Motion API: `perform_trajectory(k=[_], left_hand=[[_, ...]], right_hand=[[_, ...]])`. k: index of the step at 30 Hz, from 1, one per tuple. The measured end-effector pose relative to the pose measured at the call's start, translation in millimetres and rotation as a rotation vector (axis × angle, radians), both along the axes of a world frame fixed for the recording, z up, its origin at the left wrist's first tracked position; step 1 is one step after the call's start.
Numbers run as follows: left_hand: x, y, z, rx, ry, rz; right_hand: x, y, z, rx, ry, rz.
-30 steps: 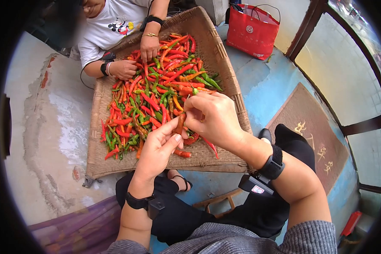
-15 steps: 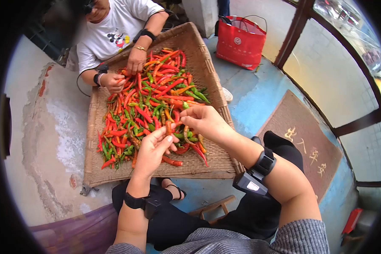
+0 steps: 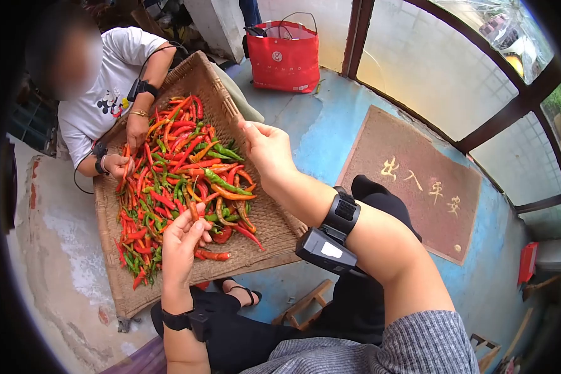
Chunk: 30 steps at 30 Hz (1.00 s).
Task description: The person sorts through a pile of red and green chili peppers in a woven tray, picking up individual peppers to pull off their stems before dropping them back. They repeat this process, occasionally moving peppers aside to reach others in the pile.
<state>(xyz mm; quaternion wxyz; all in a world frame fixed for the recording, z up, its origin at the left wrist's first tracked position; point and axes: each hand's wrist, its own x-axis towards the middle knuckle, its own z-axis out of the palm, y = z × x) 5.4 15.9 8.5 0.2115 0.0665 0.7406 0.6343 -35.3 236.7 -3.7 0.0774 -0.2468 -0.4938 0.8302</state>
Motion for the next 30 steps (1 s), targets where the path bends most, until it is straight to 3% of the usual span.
perform_trajectory(k=[16,30], left_hand=[[5.3,-46.6,-4.5,0.143,0.015,0.117],[13.2,-64.6,-11.1,0.06,0.101,0.104]], right_hand=[[-29.8,-38.5,-16.1,-0.07,0.036,0.2],[-11.1,-56.8,-24.0,0.021,0.037,0.436]])
